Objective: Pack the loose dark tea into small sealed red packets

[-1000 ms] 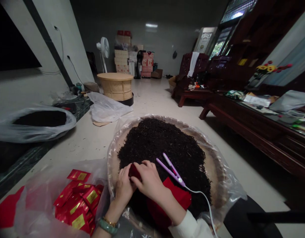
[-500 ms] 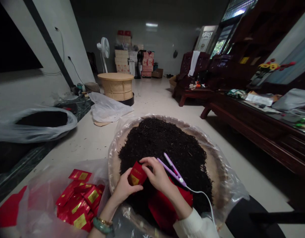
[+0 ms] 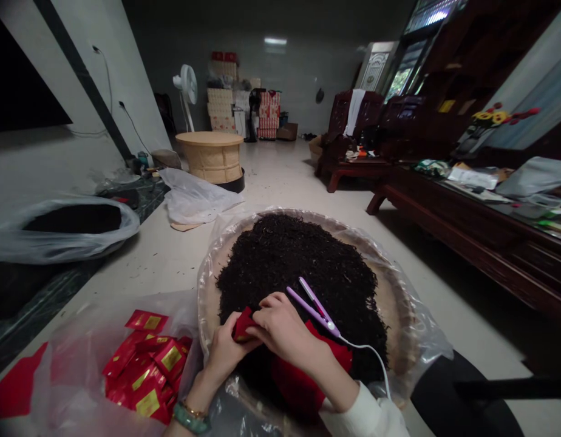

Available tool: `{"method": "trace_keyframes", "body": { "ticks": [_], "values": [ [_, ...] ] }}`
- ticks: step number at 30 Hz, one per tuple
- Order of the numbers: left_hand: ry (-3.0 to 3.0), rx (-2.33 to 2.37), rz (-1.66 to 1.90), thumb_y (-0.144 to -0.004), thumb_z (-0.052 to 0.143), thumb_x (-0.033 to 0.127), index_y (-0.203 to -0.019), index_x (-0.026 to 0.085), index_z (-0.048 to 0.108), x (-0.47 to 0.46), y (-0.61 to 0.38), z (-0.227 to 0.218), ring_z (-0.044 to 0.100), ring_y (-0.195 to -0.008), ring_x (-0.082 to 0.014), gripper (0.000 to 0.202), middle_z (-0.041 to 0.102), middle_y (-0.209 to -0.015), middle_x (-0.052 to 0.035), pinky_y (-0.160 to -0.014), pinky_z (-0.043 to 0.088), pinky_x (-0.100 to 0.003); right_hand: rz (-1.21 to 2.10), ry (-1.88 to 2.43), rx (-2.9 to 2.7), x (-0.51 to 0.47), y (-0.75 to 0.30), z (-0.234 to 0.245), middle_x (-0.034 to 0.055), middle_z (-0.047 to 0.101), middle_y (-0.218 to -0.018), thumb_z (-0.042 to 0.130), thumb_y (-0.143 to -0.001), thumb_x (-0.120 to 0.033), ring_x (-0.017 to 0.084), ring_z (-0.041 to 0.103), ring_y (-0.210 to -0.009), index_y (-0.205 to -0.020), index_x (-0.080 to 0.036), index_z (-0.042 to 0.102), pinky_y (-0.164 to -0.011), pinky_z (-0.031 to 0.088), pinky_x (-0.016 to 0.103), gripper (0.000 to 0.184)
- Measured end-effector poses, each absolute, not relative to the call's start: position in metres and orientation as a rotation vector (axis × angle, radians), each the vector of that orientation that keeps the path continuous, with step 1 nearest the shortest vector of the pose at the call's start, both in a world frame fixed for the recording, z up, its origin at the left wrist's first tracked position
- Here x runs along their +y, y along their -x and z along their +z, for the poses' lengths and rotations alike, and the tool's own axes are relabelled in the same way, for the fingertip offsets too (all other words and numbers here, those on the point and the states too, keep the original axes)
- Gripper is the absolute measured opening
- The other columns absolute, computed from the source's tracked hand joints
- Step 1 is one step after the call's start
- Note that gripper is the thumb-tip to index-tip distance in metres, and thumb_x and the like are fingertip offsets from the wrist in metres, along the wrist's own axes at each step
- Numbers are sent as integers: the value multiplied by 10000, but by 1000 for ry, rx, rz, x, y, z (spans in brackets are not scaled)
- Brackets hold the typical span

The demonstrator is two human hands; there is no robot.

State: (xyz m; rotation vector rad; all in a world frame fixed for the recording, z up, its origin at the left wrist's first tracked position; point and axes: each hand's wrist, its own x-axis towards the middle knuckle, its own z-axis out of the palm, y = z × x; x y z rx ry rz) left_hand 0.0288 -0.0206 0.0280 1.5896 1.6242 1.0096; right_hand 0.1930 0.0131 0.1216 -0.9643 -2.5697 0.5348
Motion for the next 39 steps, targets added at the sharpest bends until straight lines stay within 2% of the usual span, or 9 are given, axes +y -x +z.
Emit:
{"method": "trace_keyframes", "body": {
  "ticks": [6, 9, 13, 21, 26, 31, 33, 36, 39],
  "values": [
    [-1593, 1533, 921, -595, 792, 242, -919, 225, 640, -20, -16, 27, 659, -766, -212, 358, 706, -784, 15, -693, 489, -284, 685, 981, -2468, 23, -203, 125, 7, 564, -614, 393, -986, -416, 187, 522, -642, -638, -224, 560, -824, 408, 384, 431],
    [-1344, 1214, 935, -562, 830, 374, -984, 187, 650, -17, -14, 27, 661, -814, -216, 495, 725, -884, -19, -715, 507, -290, 743, 1036, -2439, 24, -203, 126, 15, 579, -653, 449, -967, -400, 191, 524, -679, -651, -217, 560, -769, 411, 352, 382],
    [-985, 982, 1047, -654, 740, 588, -928, 117, 693, -14, -20, 26, 657, -722, -194, 547, 731, -809, -60, -652, 499, -269, 797, 1119, -2427, 23, -199, 128, 11, 594, -694, 519, -941, -310, 175, 531, -700, -682, -195, 565, -733, 403, 309, 287],
    [-768, 927, 980, -649, 727, 640, -994, 128, 675, -19, -25, 35, 633, -496, -156, 620, 720, -723, -39, -521, 494, -261, 849, 1182, -2413, 27, -199, 122, -1, 576, -666, 547, -903, -207, 161, 531, -664, -643, -187, 539, -677, 405, 279, 261],
    [-791, 939, 1070, -667, 746, 580, -1024, 122, 669, -17, -26, 32, 666, -620, -179, 586, 732, -782, -63, -630, 511, -276, 983, 1170, -2099, 27, -202, 111, 33, 682, -826, 609, -856, -178, 189, 621, -791, -838, -177, 650, -741, 469, 297, 45],
    [-983, 1069, 1160, -640, 795, 389, -1032, 157, 679, -19, -29, 28, 656, -895, -226, 471, 733, -972, -65, -818, 505, -302, 687, 1019, -2316, 19, -204, 111, 73, 689, -931, 603, -881, -168, 217, 604, -973, -826, -182, 669, -858, 474, 350, 87],
    [-1151, 1154, 1105, -632, 788, 299, -984, 155, 698, -19, -30, 29, 642, -852, -212, 391, 730, -897, -36, -788, 503, -284, 520, 877, -2446, 12, -204, 114, 56, 692, -889, 574, -905, -158, 216, 585, -998, -857, -196, 669, -889, 461, 362, 114],
    [-1318, 1246, 1095, -664, 752, 308, -891, 143, 717, -20, -29, 29, 613, -727, -184, 283, 704, -757, -8, -691, 502, -265, 196, 767, -2516, 2, -200, 115, 46, 680, -814, 534, -937, -180, 212, 568, -929, -864, -200, 659, -838, 460, 359, 146],
    [-1354, 1236, 1178, -666, 749, 344, -925, 160, 730, -20, -30, 28, 627, -741, -191, 318, 725, -809, -27, -714, 516, -280, -33, 802, -2519, -4, -195, 110, 41, 639, -682, 520, -939, -160, 217, 561, -871, -777, -182, 633, -783, 455, 355, 199]
  ]
}}
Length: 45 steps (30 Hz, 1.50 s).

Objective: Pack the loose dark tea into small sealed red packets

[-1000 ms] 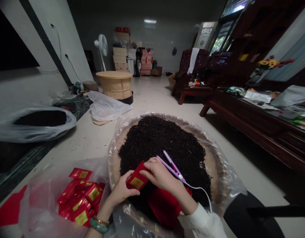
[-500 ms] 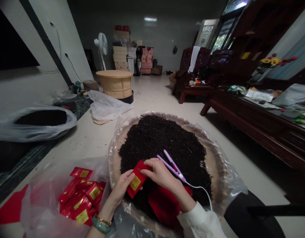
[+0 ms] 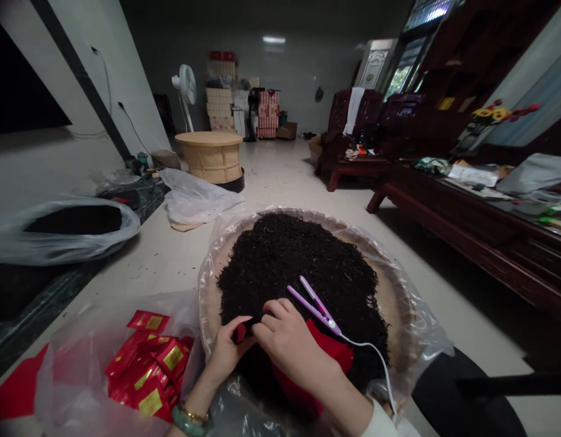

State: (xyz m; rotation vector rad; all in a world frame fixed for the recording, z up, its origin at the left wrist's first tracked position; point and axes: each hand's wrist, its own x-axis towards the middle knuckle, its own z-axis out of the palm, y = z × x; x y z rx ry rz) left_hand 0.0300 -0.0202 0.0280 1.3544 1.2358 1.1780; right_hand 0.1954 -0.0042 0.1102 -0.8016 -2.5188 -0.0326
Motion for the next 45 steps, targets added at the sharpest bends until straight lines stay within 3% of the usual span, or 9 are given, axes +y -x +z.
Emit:
{"method": "trace_keyframes", "body": {
  "ticks": [6, 11, 15, 19, 26, 31, 35, 40, 45],
  "values": [
    [-1297, 1261, 1183, -642, 761, 367, -854, 147, 727, -22, -33, 25, 612, -691, -187, 307, 701, -732, -19, -658, 505, -269, 152, 799, -2448, -7, -204, 117, 61, 683, -813, 508, -942, -183, 225, 590, -939, -1002, -185, 628, -837, 483, 378, 134],
    [-1223, 1229, 1154, -637, 748, 319, -868, 134, 703, -24, -35, 29, 626, -748, -197, 300, 715, -785, -31, -709, 500, -274, 179, 899, -2268, -8, -210, 132, 162, 615, -1182, 478, -948, -463, 251, 574, -1067, -1342, -147, 429, -886, 491, 406, 508],
    [-1284, 1216, 1065, -627, 740, 285, -793, 132, 681, -28, -39, 35, 610, -685, -182, 233, 692, -713, -16, -642, 486, -256, -14, 1092, -2424, 3, -192, 117, 106, 669, -836, 521, -866, -621, 238, 609, -765, -993, -148, 658, -662, 465, 334, 509],
    [-1136, 1222, 996, -521, 819, 220, -930, 133, 690, -34, -39, 41, 662, -846, -245, 437, 738, -889, -63, -767, 513, -309, -37, 1093, -2479, 23, -180, 93, 24, 571, -545, 447, -952, -526, 147, 530, -520, -635, -176, 607, -507, 281, 264, 499],
    [-787, 901, 934, -698, 665, 668, -1010, 106, 672, -36, -41, 38, 707, -772, -251, 642, 750, -851, -107, -739, 531, -352, 375, 1184, -2428, 35, -187, 83, -4, 542, -500, 451, -934, -566, 121, 483, -466, -550, -190, 558, -495, 228, 248, 548],
    [-792, 882, 934, -703, 694, 620, -964, 113, 689, -33, -47, 36, 706, -759, -234, 570, 749, -803, -80, -736, 529, -332, 475, 1269, -2373, 32, -188, 80, -18, 521, -490, 458, -932, -564, 110, 444, -448, -535, -191, 549, -493, 232, 240, 552],
    [-792, 962, 858, -487, 883, 460, -971, 99, 677, -28, -52, 30, 705, -669, -242, 638, 747, -780, -91, -668, 544, -343, 459, 1279, -2391, 28, -185, 79, -16, 553, -516, 520, -915, -532, 115, 469, -478, -557, -186, 565, -499, 257, 240, 500],
    [-669, 1007, 896, -494, 889, 435, -969, 84, 675, -27, -53, 27, 728, -674, -257, 628, 749, -942, -177, -605, 555, -319, 149, 1514, -2151, 40, -216, 77, 69, 680, -844, 510, -938, -476, 199, 605, -769, -897, -181, 651, -679, 431, 278, 329],
    [-599, 1022, 981, -437, 920, 398, -961, 85, 695, -30, -50, 30, 729, -668, -238, 651, 736, -1028, -203, -602, 559, -297, -174, 1979, -2159, 44, -258, 49, 183, 648, -980, 664, -839, -414, 306, 622, -849, -1203, -108, 549, -675, 478, 369, 489]
  ]
}}
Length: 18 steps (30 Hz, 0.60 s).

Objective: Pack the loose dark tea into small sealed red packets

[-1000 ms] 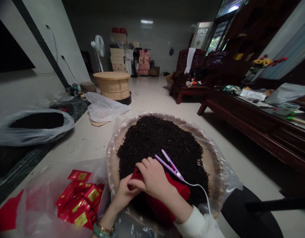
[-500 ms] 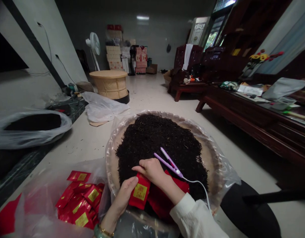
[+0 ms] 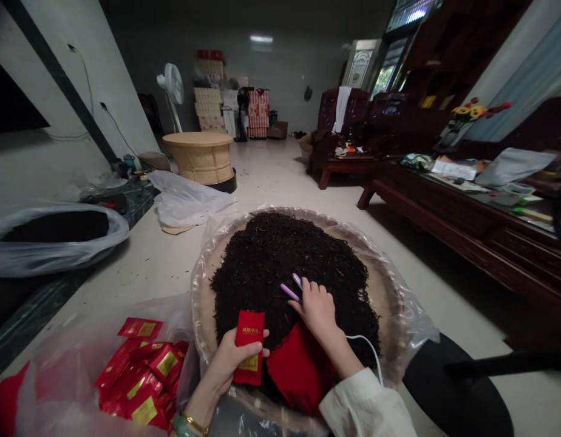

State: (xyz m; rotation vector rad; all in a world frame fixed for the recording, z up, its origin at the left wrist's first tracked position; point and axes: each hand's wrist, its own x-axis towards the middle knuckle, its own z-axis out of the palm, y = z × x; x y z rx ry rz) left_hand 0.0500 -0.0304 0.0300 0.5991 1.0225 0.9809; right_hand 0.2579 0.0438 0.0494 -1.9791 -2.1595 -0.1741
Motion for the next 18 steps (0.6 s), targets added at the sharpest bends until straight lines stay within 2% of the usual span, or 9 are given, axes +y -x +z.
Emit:
{"method": "trace_keyframes", "body": {
  "ticks": [5, 11, 14, 18],
  "values": [
    [-604, 1004, 1004, -454, 918, 388, -921, 81, 724, -32, -52, 31, 729, -679, -243, 592, 745, -987, -185, -619, 558, -302, 55, 1943, -2143, 43, -267, 37, 149, 624, -993, 609, -867, -303, 283, 638, -878, -1150, -132, 575, -704, 498, 355, 333],
    [-625, 1028, 1004, -455, 915, 399, -906, 74, 735, -31, -51, 30, 724, -682, -246, 585, 754, -906, -169, -620, 550, -301, 647, 1364, -2162, 35, -268, 85, 89, 652, -984, 536, -899, -358, 209, 631, -855, -1141, -157, 620, -759, 496, 312, 325],
    [-648, 1037, 1006, -440, 914, 406, -897, 76, 738, -30, -53, 25, 717, -678, -246, 591, 758, -836, -138, -644, 552, -320, 852, 1253, -2282, 23, -254, 112, 68, 669, -939, 595, -868, -377, 189, 623, -800, -1125, -165, 654, -708, 480, 282, 339],
    [-705, 1098, 993, -406, 918, 347, -869, 78, 740, -29, -57, 19, 694, -686, -237, 563, 753, -767, -85, -691, 547, -336, 866, 1290, -2407, 12, -232, 128, 76, 693, -892, 658, -831, -349, 199, 629, -761, -1065, -147, 696, -676, 461, 277, 312]
  ]
}}
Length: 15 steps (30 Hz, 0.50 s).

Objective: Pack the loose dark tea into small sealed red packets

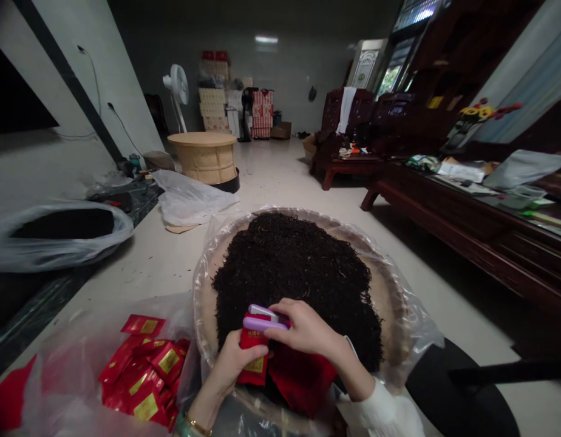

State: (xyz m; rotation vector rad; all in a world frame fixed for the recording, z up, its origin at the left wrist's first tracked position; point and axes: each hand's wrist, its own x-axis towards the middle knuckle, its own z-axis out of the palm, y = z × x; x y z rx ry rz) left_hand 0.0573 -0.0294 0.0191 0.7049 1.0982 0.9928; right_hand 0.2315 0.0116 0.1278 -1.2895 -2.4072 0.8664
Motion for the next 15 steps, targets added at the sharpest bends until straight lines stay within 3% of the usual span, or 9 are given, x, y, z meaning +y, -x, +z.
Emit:
{"method": "trace_keyframes", "body": {
  "ticks": [7, 15],
  "values": [
    [-713, 1109, 948, -469, 896, 365, -823, 77, 732, -34, -55, 18, 682, -646, -222, 486, 733, -691, -62, -642, 534, -316, 854, 1239, -2408, 6, -221, 124, 67, 715, -891, 583, -902, -319, 195, 647, -784, -996, -180, 708, -698, 449, 260, 210],
    [-690, 1066, 944, -448, 905, 407, -843, 88, 718, -35, -57, 21, 690, -652, -232, 541, 736, -713, -69, -661, 543, -335, 777, 1241, -2430, 4, -221, 119, 58, 680, -828, 520, -941, -338, 182, 619, -737, -949, -176, 692, -660, 427, 248, 237]
  ]
}}
